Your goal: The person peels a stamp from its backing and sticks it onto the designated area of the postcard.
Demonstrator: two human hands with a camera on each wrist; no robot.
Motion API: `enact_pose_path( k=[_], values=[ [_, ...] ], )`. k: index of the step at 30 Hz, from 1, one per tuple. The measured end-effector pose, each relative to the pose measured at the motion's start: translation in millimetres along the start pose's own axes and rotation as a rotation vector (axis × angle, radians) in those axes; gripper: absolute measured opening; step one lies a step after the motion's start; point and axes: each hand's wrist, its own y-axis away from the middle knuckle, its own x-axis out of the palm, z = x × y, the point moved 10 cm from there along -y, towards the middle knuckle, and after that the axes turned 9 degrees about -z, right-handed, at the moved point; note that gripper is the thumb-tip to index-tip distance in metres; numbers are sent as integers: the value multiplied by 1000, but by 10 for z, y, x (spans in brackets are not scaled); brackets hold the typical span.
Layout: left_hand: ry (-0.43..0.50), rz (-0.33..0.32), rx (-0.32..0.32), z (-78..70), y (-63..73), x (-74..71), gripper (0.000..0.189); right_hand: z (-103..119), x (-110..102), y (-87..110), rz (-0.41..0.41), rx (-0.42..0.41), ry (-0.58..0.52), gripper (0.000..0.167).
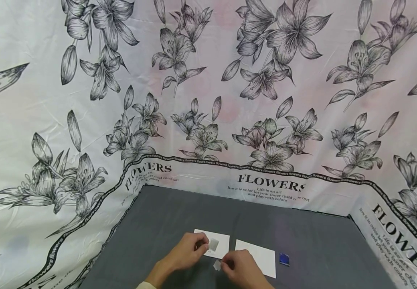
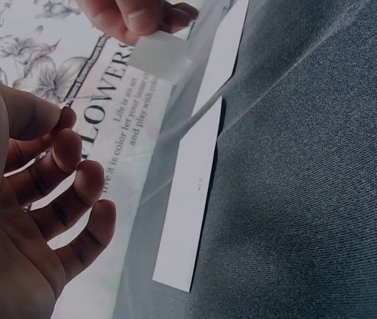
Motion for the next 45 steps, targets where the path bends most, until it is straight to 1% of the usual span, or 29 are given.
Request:
enact_pose_path(
  k=[2,7,10,12,14,15,17,18,20,22,25,31,34,36,39,41,45],
  values=[
    [-2,-4,-2,-3,-1,-5,9,6,39,12,24,-6,-17,10],
    [-5,-8,-7,-17,-2,-11,9,-32,177,43,105,15,-77,11],
    [-6,-5,-12,-20,0,-9,9,-79,272,62,115,-32,-113,10],
    [-2,-3,-22,-15,2,-7,9,-177,378,88,99,-96,-121,10],
    [-1,-1,-32,-5,4,-2,9,-310,513,114,114,-118,-146,11],
    [-1,0,-36,-1,5,0,9,-407,603,132,131,-110,-152,11],
    [-1,0,-39,5,4,4,9,-622,787,160,178,-52,-169,12],
    [-3,1,-39,6,5,8,9,-716,867,173,212,0,-184,13],
    [-2,-1,-33,1,4,10,10,-869,999,195,262,75,-197,12],
    [3,-3,-28,-5,5,11,10,-967,1082,208,292,128,-203,11],
    [3,-8,-21,-10,4,9,10,-1008,1138,212,306,147,-212,10],
    [6,-4,-25,-6,4,14,10,-1008,1184,231,305,150,-206,9],
    [19,5,-32,-2,4,20,11,-1010,1209,258,334,208,-238,9],
    [26,10,-33,-3,5,24,12,-1036,1223,286,349,279,-258,11],
    [27,11,-26,-10,7,26,12,-1086,1223,324,348,370,-252,13],
    [22,9,-22,-15,11,27,11,-1100,1193,341,329,405,-229,13],
    [21,8,-21,-16,21,26,12,-1011,1070,342,301,438,-185,13]
  ],
)
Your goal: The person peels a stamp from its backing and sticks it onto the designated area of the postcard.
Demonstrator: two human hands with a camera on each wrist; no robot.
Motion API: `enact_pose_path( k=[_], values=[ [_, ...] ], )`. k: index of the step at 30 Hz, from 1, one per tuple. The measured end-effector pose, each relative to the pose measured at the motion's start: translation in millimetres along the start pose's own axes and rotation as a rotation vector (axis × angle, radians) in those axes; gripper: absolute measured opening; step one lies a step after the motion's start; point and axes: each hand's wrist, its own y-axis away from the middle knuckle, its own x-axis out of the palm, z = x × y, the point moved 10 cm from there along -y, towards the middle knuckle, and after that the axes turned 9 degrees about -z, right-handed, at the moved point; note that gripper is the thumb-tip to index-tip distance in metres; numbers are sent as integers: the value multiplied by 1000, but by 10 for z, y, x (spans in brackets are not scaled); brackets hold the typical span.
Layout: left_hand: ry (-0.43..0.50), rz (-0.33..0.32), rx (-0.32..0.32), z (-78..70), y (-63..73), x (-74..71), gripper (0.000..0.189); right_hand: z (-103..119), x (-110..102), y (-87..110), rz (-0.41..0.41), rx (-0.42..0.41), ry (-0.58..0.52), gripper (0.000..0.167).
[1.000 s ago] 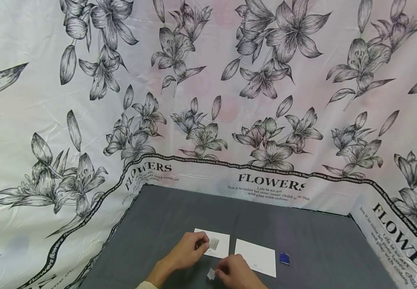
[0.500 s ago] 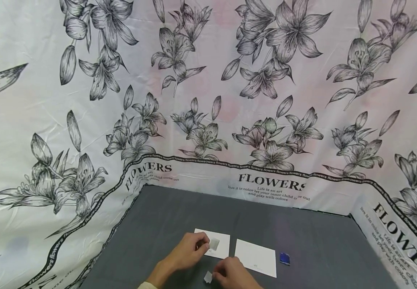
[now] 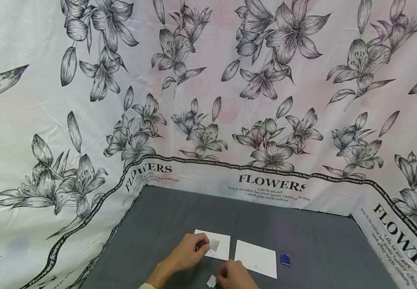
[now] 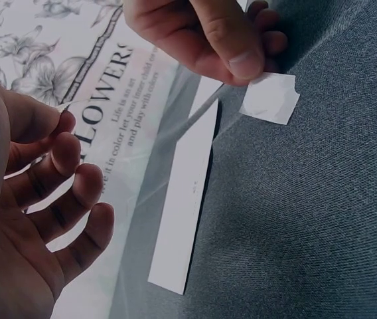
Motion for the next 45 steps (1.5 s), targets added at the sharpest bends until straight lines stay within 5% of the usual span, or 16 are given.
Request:
enact_pose_path(
  k=[14,23,31,45],
  values=[
    [9,4,-5,28,2,-9,13,138,-74,55,-46,-66,82,13],
    [24,5,-12,38,7,11,13,426,-226,119,-75,-223,138,8],
    [13,-8,1,26,-8,-2,10,995,-594,326,-146,-290,163,8],
    [-4,-8,9,12,-24,9,10,1240,-831,343,-194,-344,217,8]
  ],
)
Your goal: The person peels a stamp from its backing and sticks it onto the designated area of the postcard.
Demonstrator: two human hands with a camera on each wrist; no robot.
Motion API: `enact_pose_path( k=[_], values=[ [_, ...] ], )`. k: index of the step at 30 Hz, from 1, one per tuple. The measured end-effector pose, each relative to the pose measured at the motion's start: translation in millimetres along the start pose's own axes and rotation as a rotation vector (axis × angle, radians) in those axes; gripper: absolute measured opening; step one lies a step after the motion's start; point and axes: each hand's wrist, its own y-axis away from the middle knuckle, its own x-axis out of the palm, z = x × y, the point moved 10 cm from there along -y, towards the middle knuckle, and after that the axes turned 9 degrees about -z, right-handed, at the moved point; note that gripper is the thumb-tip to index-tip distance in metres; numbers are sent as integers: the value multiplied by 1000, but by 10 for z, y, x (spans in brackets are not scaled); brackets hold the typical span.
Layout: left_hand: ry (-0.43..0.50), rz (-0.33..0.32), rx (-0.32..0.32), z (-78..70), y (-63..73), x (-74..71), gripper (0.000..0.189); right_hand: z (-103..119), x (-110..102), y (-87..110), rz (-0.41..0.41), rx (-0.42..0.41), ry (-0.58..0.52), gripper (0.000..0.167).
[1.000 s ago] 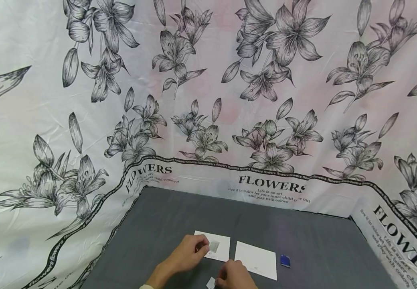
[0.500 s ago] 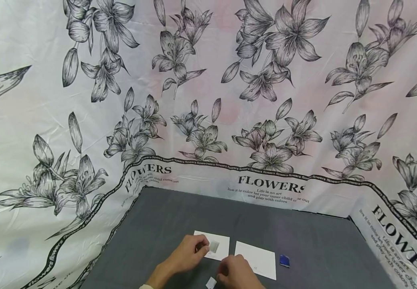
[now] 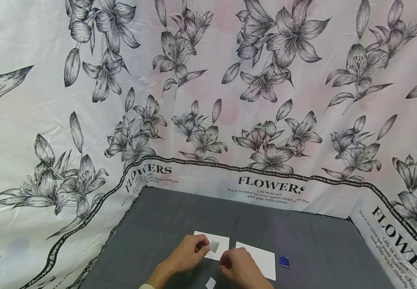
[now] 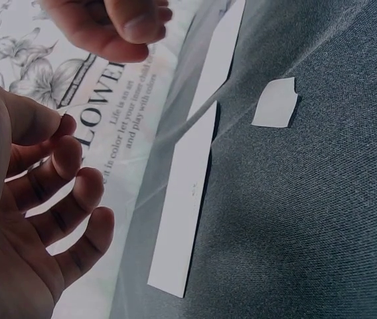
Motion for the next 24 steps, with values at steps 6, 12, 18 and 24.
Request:
enact_pose_path(
  k=[6,12,18,24],
  values=[
    [-9,-4,11,-7,-3,-1,11,46,-46,-58,-21,-21,23,7],
    [-2,-11,15,-34,13,4,10,138,-128,-96,-62,-56,53,10],
    [0,-2,7,-29,25,38,10,238,-199,-136,-118,-94,42,11],
    [12,9,22,-60,10,64,10,301,-224,-172,-150,-99,53,11]
  ],
)
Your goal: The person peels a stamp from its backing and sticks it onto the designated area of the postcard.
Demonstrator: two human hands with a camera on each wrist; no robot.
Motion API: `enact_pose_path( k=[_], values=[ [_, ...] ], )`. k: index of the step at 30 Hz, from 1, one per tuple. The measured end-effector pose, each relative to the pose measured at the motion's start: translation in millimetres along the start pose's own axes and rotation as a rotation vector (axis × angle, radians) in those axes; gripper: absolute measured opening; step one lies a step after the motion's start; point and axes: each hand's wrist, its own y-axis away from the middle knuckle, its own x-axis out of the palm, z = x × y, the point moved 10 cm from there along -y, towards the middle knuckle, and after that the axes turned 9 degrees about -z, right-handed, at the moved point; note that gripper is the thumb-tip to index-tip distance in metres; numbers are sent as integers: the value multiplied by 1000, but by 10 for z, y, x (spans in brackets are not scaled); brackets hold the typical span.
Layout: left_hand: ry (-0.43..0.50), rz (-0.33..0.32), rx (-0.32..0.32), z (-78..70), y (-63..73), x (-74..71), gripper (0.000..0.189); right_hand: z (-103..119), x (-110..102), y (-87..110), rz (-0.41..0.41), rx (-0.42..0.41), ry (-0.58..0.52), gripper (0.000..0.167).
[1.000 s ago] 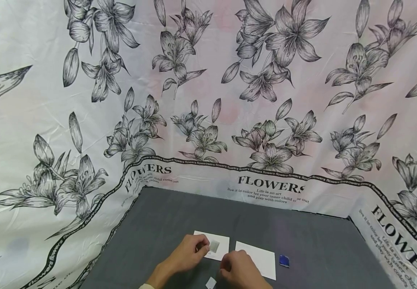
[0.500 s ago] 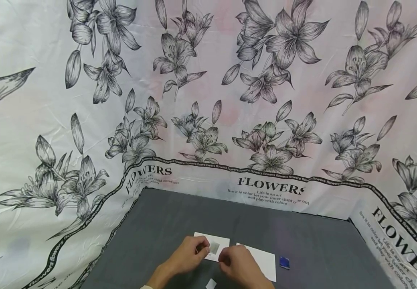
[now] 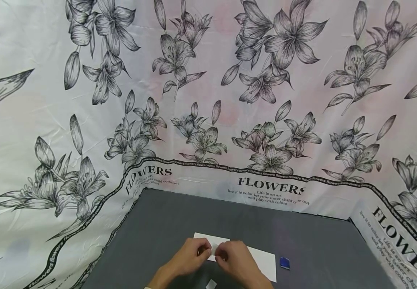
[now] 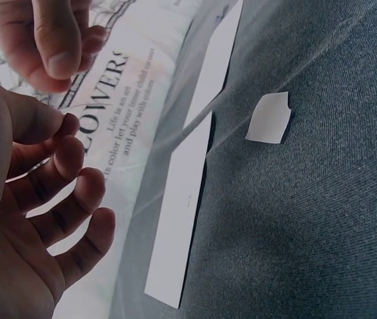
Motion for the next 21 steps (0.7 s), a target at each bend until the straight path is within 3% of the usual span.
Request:
enact_pose_path(
  k=[9,21],
  values=[
    [26,6,35,-22,-6,35,11,-5,59,-12,3,10,-13,10],
    [34,10,34,-46,-8,32,11,-17,62,1,-24,7,24,12]
  ],
)
